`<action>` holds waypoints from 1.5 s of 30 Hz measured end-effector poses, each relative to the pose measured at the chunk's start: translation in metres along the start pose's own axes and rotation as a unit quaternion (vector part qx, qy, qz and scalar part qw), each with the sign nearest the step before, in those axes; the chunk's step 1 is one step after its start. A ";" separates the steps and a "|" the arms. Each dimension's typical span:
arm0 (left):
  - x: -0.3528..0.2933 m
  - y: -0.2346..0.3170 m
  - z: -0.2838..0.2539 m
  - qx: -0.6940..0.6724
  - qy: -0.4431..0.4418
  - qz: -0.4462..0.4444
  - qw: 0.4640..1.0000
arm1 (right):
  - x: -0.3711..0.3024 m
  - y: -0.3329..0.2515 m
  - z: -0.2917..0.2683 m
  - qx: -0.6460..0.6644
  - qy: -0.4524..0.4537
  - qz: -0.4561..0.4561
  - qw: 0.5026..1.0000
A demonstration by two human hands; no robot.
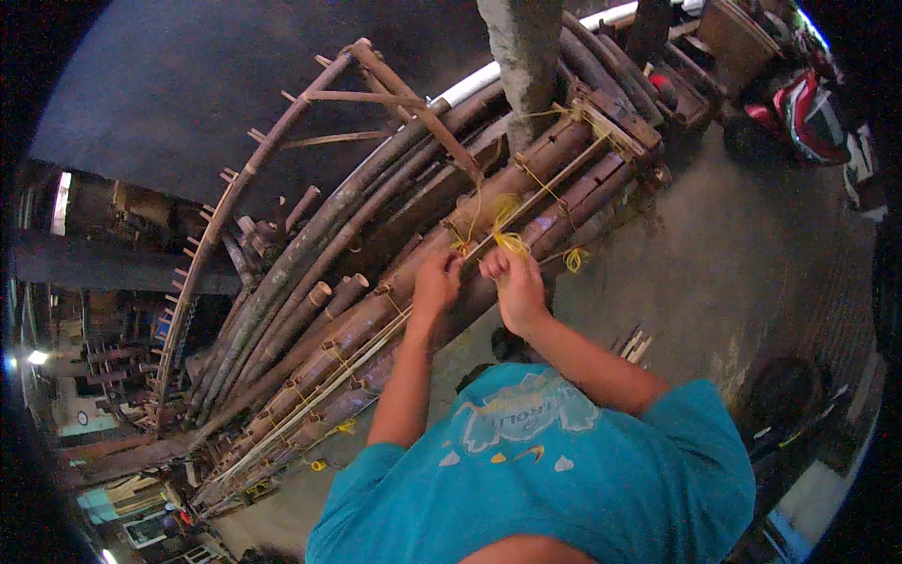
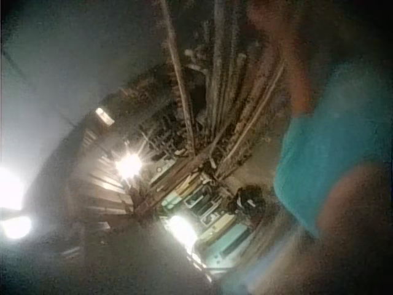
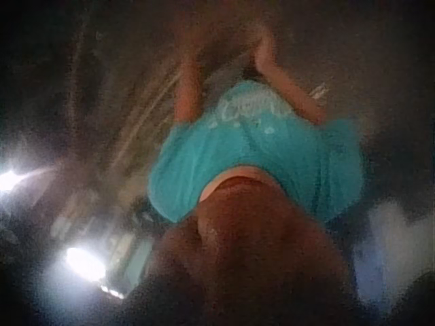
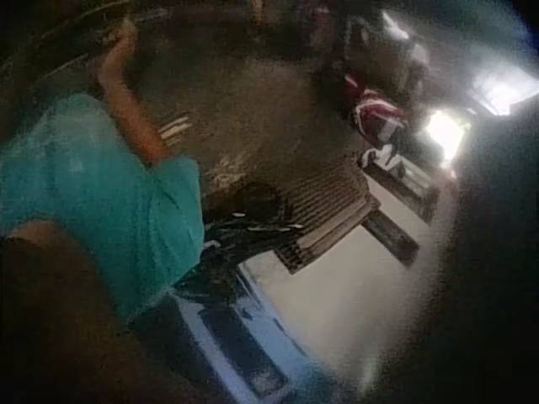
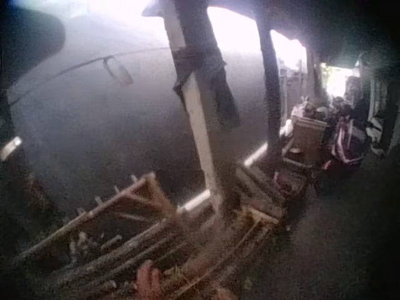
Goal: The person repeatedly picks thin bamboo sticks from a pile and secures them to a curved wooden rack using yellow string. They wrap and tie the string around each stick and the rack, then place the tied stick onto the rack. The process is repeated continuously throughout the clip.
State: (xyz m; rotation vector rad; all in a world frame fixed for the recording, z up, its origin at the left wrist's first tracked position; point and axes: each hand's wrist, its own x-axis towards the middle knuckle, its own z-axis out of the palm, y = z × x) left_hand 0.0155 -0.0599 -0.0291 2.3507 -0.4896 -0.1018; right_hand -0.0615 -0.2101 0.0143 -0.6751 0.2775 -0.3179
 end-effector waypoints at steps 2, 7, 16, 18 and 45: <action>0.015 0.004 -0.029 -0.080 0.073 0.022 0.994 | -0.018 -0.006 -0.005 0.009 0.034 0.020 0.999; 0.033 0.051 -0.066 0.108 0.386 0.131 0.907 | -0.025 -0.004 -0.062 -0.001 0.113 0.091 0.989; 0.008 0.011 0.005 0.064 -0.059 -0.066 0.994 | -0.015 -0.025 -0.052 0.003 0.123 0.122 0.985; -0.010 0.011 0.013 0.061 -0.081 -0.029 0.994 | -0.010 -0.023 -0.047 -0.006 0.140 0.074 0.987; 0.078 0.026 -0.008 -0.217 0.083 0.001 0.973 | -0.013 0.016 -0.077 -0.603 -0.460 -0.008 0.651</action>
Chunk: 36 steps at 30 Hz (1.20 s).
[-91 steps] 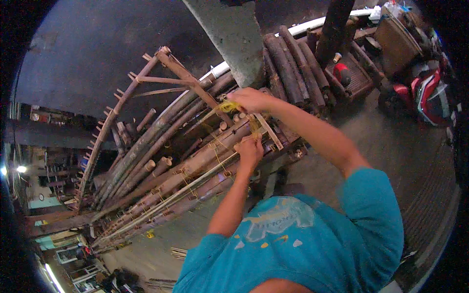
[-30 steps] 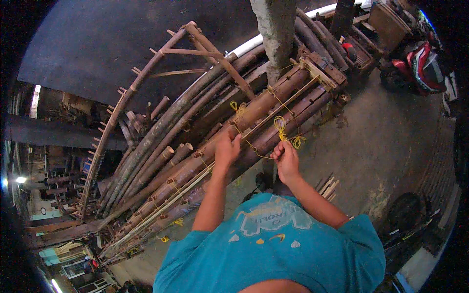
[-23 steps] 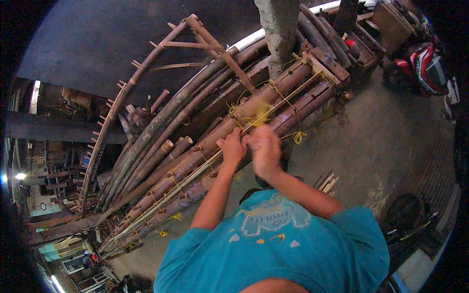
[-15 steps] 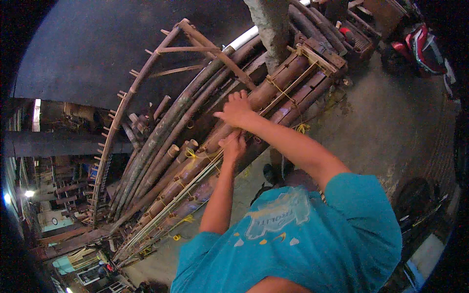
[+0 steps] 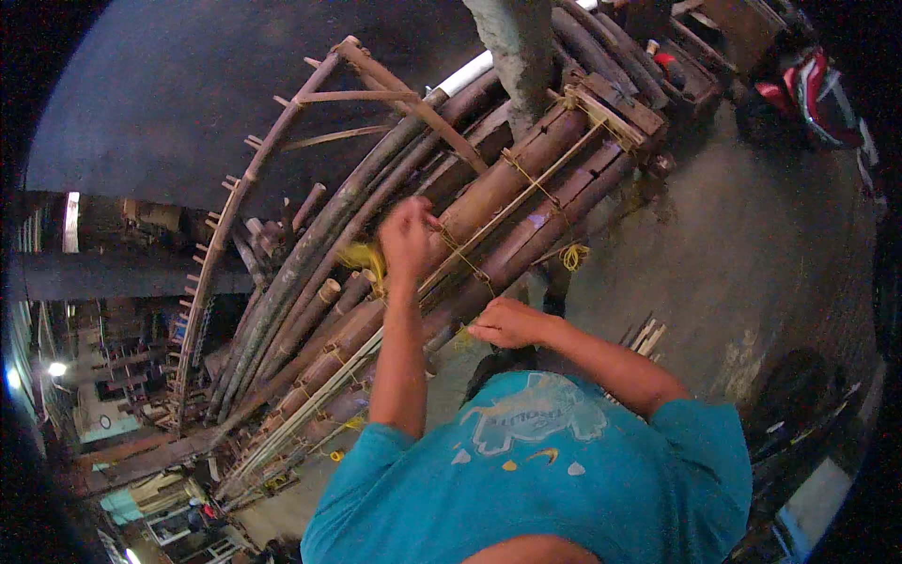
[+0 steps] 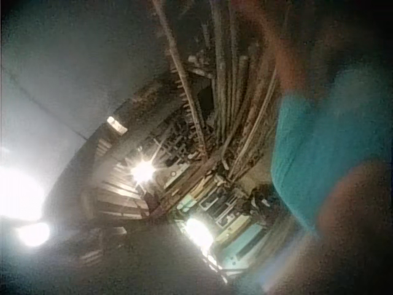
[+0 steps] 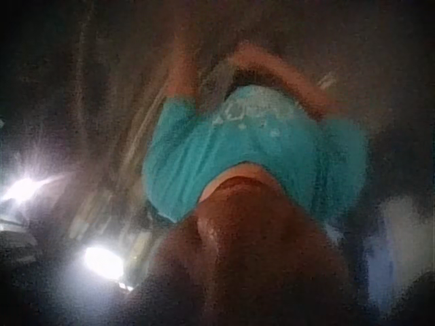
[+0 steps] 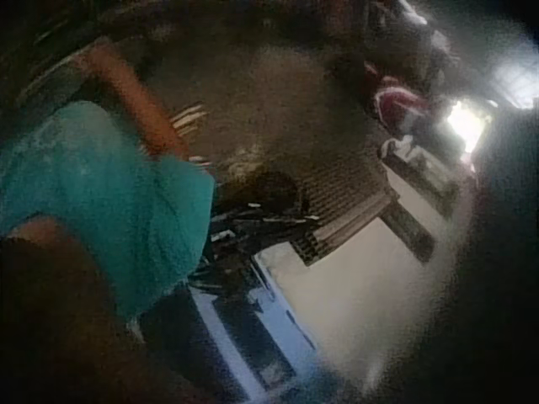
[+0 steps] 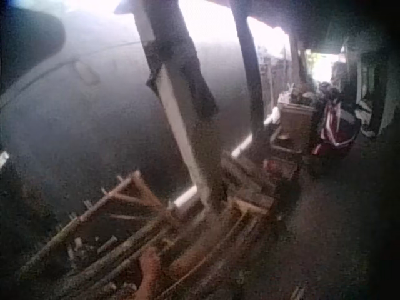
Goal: The person repeatedly picks thin bamboo sticks from a pile and secures them to a curved wooden rack using yellow string. They wrap and tie the string around each stick and the rack, then place the tied stick onto the rack. The process is repeated continuously throughout the clip.
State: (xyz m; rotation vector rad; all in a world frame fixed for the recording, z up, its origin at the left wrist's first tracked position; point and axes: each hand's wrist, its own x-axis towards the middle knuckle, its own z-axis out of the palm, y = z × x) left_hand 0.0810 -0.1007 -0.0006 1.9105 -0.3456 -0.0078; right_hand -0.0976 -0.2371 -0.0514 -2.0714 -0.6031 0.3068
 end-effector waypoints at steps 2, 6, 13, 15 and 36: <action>0.036 0.024 0.003 0.033 0.066 -0.060 0.996 | -0.012 0.011 0.002 -0.116 0.043 -0.052 0.991; 0.032 -0.105 -0.006 0.310 0.041 0.001 0.950 | -0.011 -0.013 0.014 -0.177 0.065 -0.041 0.981; -0.047 -0.035 -0.105 0.349 0.008 -0.021 0.937 | 0.009 -0.049 0.133 0.203 -0.043 0.079 0.975; -0.104 -0.028 -0.143 0.394 -0.088 -0.143 0.904 | 0.028 -0.060 0.149 0.349 0.125 0.082 0.925; -0.183 -0.115 -0.141 0.191 -0.011 -0.061 0.980 | 0.134 -0.160 0.040 0.154 -0.031 -0.047 0.986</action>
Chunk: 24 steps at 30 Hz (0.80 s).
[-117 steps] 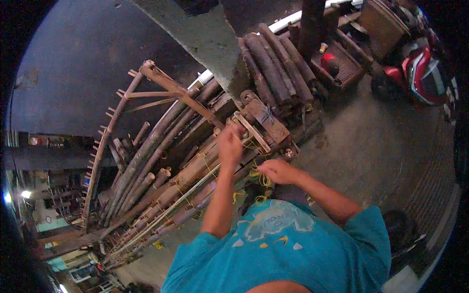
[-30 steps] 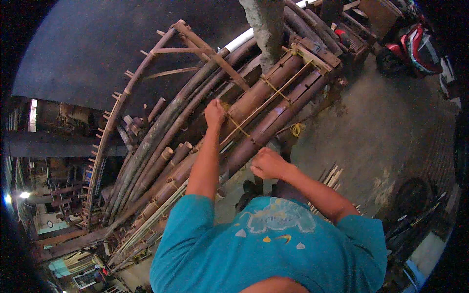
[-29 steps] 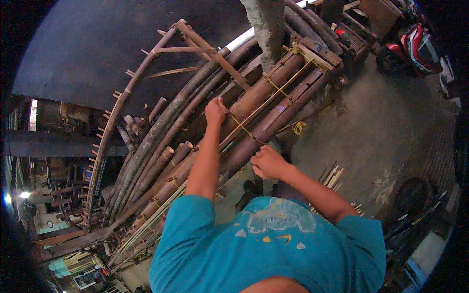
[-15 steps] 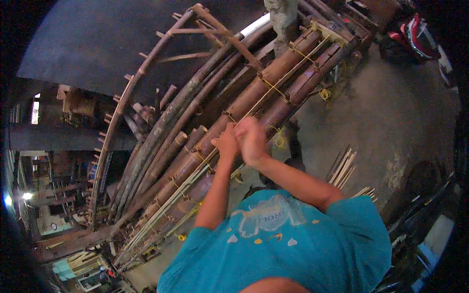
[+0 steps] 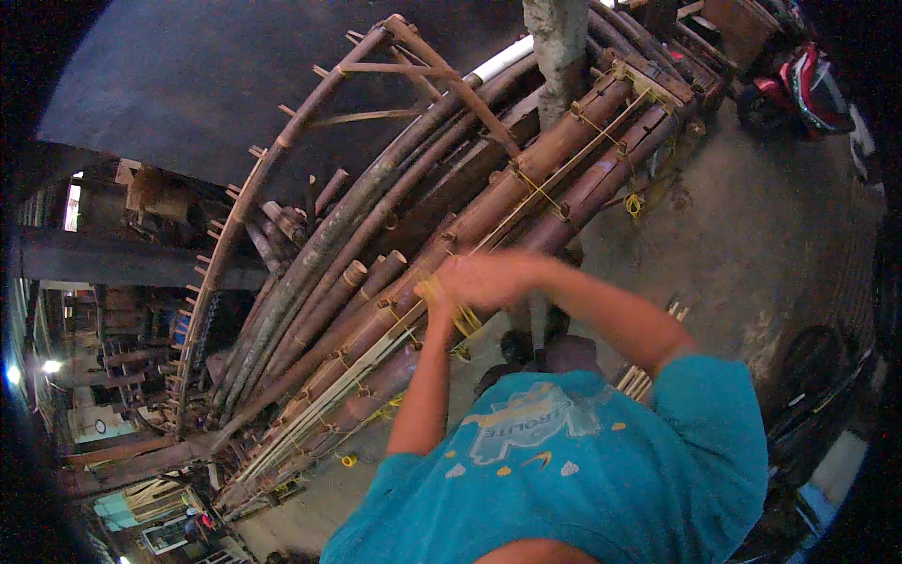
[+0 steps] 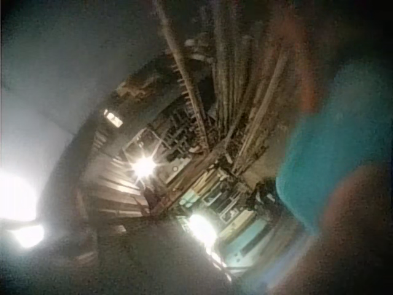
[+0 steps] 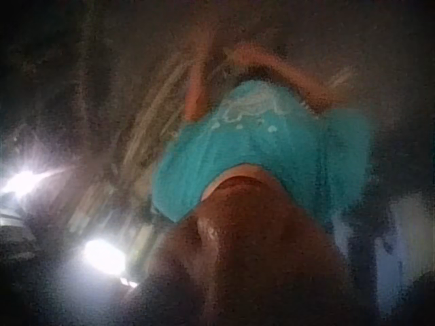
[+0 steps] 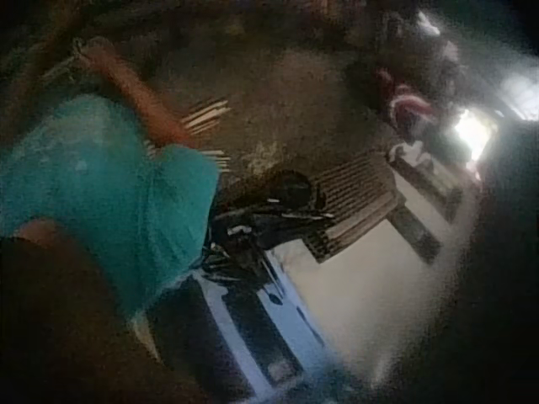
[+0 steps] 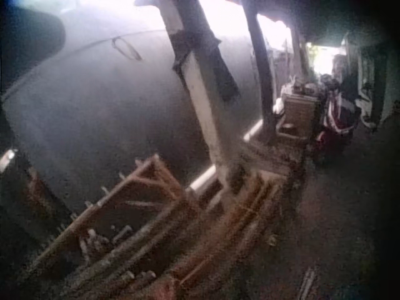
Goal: The person repeatedly picks thin bamboo sticks from a pile and secures them to a curved wooden rack using yellow string. They wrap and tie the string around each stick and the rack, then place the tied stick onto the rack. The process is repeated continuously throughout the clip.
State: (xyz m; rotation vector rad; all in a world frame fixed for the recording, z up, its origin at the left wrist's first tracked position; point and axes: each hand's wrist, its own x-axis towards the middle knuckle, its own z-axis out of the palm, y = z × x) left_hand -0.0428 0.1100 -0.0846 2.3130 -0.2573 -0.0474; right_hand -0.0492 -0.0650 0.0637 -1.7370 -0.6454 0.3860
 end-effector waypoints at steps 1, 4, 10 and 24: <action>0.004 0.009 -0.002 0.038 -0.010 -0.001 0.999 | -0.039 0.019 0.019 -0.231 -0.032 -0.095 0.968; 0.021 0.028 -0.007 0.005 -0.035 0.036 0.999 | -0.084 0.098 0.071 -0.225 -0.036 -0.019 0.973; 0.117 0.075 -0.039 -0.220 0.057 -0.018 0.974 | -0.091 0.110 0.097 -0.039 0.182 0.039 0.982; -0.013 -0.051 -0.157 0.166 -0.145 -0.002 0.975 | -0.034 0.066 0.258 0.747 0.255 0.208 0.577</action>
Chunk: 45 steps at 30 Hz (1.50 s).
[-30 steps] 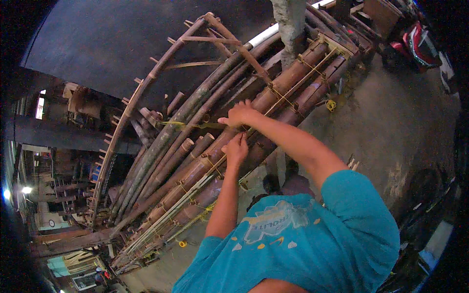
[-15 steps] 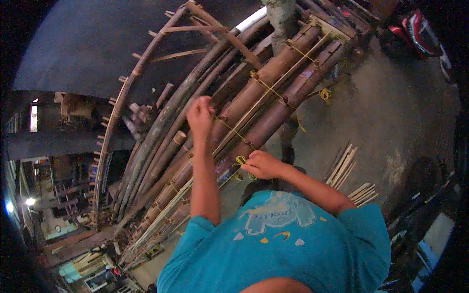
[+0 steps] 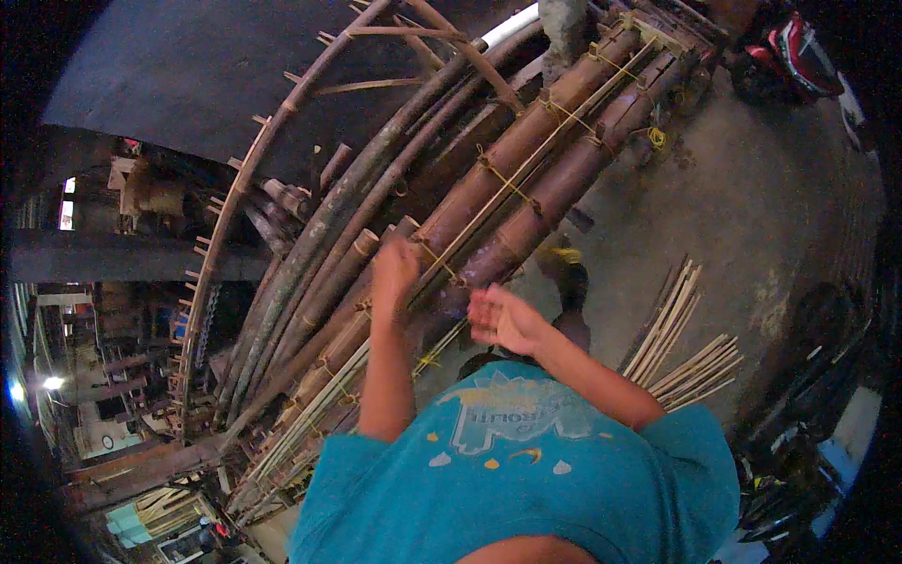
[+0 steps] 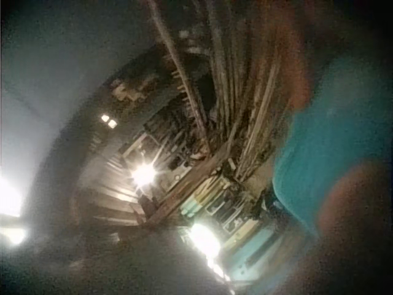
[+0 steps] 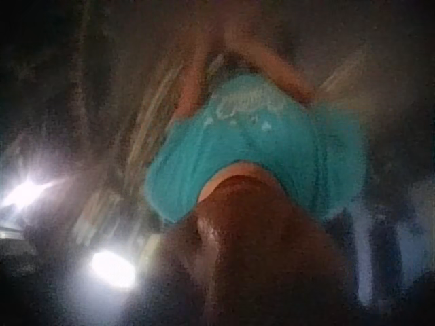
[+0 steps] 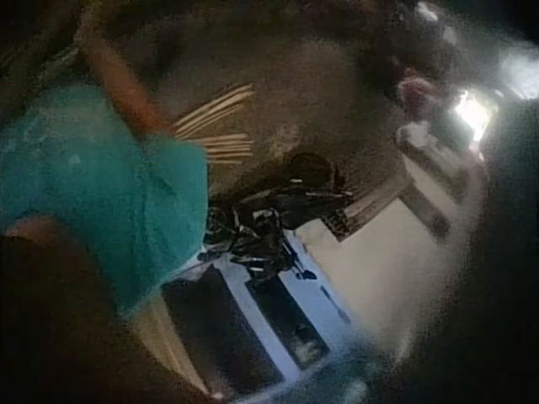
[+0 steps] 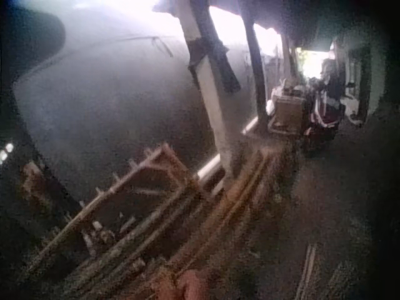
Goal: The person repeatedly picks thin bamboo sticks from a pile and secures them to a curved wooden rack using yellow string. They wrap and tie the string around each stick and the rack, then place the tied stick onto the rack. The process is repeated continuously throughout the clip.
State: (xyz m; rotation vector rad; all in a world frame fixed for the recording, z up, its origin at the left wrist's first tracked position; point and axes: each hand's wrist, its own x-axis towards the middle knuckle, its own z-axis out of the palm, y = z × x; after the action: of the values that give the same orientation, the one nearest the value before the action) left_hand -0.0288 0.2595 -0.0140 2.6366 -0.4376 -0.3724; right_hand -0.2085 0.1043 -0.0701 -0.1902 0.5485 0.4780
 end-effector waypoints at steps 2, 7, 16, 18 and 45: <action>-0.025 -0.027 0.024 -0.019 -0.016 0.070 0.997 | 0.029 -0.005 0.028 0.048 0.038 -0.273 0.960; -0.047 -0.008 0.048 -0.046 0.122 0.041 0.991 | 0.064 0.031 0.129 -0.541 -0.052 -0.465 0.699; -0.045 -0.012 0.041 -0.108 0.077 -0.007 0.991 | 0.102 -0.064 0.172 -0.770 -0.025 -0.203 0.605; -0.048 -0.014 0.042 -0.116 0.096 -0.029 0.988 | 0.065 -0.055 0.162 -0.723 -0.212 -0.216 0.621; -0.126 -0.181 -0.023 -0.017 -0.064 0.029 0.997 | 0.073 0.188 0.044 0.085 -0.034 -0.197 0.976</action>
State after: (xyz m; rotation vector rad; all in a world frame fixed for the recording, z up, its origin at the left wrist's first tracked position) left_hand -0.0924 0.4678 -0.0545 2.5703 -0.5434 -0.5268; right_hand -0.2253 0.3099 -0.0821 -0.1147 0.4661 0.0500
